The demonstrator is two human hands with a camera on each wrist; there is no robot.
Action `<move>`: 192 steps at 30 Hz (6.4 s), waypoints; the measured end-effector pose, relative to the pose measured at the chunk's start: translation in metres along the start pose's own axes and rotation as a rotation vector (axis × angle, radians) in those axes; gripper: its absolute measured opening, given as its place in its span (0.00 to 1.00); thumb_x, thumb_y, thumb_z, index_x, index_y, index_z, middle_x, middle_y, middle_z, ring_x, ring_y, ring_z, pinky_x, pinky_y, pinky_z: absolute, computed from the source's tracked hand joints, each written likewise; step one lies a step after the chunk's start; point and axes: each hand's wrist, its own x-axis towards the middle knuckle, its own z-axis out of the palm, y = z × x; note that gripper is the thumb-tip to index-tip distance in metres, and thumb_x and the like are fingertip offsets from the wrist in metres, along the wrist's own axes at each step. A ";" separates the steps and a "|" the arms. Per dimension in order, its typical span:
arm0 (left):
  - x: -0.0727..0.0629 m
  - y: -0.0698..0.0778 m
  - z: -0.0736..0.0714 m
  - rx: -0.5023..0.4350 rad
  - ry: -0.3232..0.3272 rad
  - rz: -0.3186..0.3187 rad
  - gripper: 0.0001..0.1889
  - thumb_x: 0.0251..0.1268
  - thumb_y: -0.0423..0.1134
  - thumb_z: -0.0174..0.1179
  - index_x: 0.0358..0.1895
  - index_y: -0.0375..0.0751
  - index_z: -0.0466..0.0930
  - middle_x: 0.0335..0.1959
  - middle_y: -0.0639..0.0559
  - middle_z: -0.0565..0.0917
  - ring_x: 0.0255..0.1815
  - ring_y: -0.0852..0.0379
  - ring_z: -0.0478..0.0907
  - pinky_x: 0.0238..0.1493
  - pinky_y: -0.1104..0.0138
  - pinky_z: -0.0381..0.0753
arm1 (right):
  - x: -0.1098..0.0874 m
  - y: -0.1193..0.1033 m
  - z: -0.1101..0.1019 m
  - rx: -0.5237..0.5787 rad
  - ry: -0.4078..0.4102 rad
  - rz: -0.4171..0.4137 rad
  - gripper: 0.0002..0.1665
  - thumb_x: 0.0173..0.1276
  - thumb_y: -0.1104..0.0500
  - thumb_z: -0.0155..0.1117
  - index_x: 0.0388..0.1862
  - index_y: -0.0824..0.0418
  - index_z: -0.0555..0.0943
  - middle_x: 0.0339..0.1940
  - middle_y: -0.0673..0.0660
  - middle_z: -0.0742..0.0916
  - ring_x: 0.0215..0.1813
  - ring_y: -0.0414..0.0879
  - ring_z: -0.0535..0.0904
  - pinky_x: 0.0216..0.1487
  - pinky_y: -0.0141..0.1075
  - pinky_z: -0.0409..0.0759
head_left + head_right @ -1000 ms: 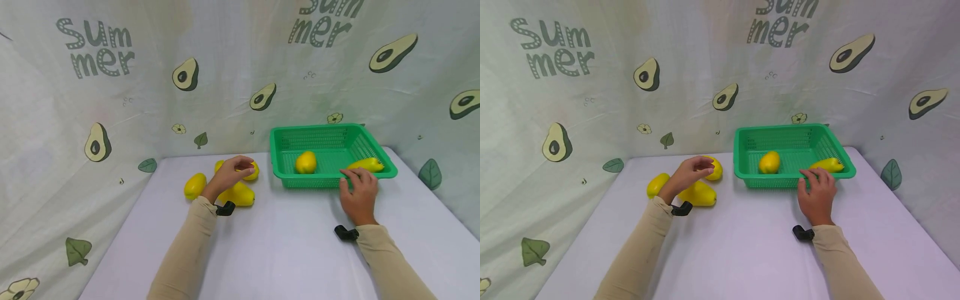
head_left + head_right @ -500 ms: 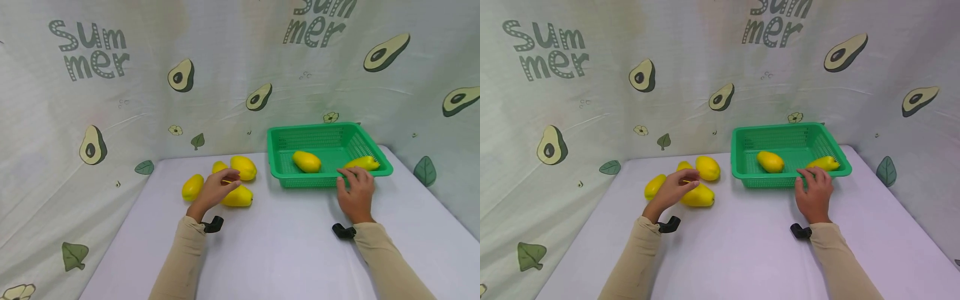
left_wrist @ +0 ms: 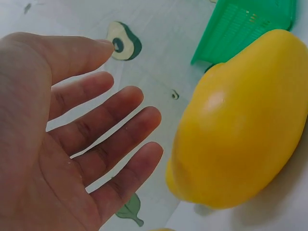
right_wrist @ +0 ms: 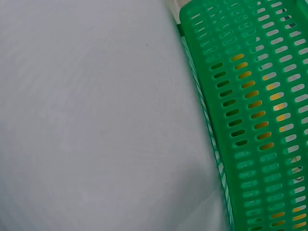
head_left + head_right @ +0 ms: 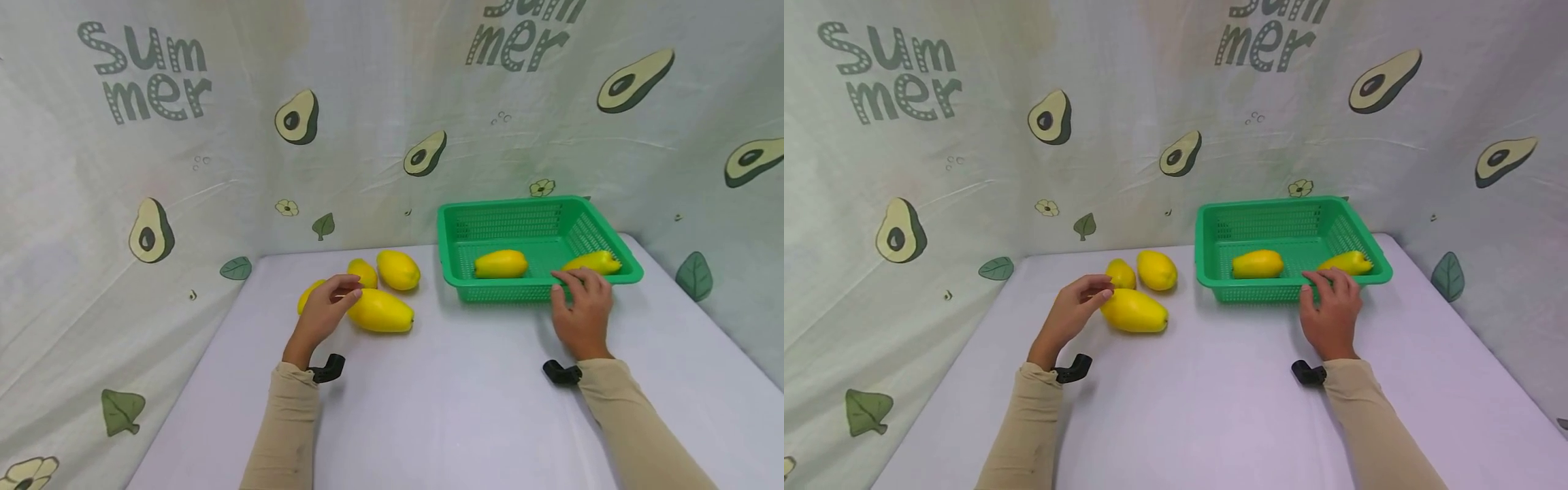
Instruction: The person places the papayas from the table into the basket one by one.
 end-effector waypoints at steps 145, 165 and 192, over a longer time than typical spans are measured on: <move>-0.006 -0.084 -0.030 -0.740 0.349 -0.407 0.31 0.74 0.35 0.52 0.78 0.48 0.57 0.73 0.45 0.58 0.66 0.47 0.64 0.64 0.58 0.74 | 0.001 -0.003 -0.003 -0.017 -0.032 0.002 0.16 0.69 0.63 0.57 0.51 0.68 0.84 0.51 0.67 0.79 0.62 0.66 0.66 0.64 0.59 0.57; -0.004 -0.075 -0.027 -0.575 0.303 -0.390 0.30 0.74 0.33 0.53 0.77 0.47 0.59 0.73 0.45 0.62 0.65 0.45 0.66 0.59 0.63 0.78 | 0.002 0.000 -0.001 -0.017 -0.040 0.010 0.18 0.71 0.61 0.55 0.52 0.69 0.84 0.52 0.69 0.79 0.63 0.68 0.65 0.65 0.59 0.56; 0.013 -0.068 -0.007 -0.524 0.247 -0.277 0.30 0.72 0.33 0.57 0.75 0.43 0.62 0.66 0.38 0.67 0.60 0.44 0.70 0.51 0.69 0.81 | 0.000 0.003 0.000 -0.021 0.007 -0.015 0.17 0.70 0.61 0.55 0.50 0.69 0.84 0.50 0.69 0.79 0.61 0.68 0.67 0.64 0.59 0.57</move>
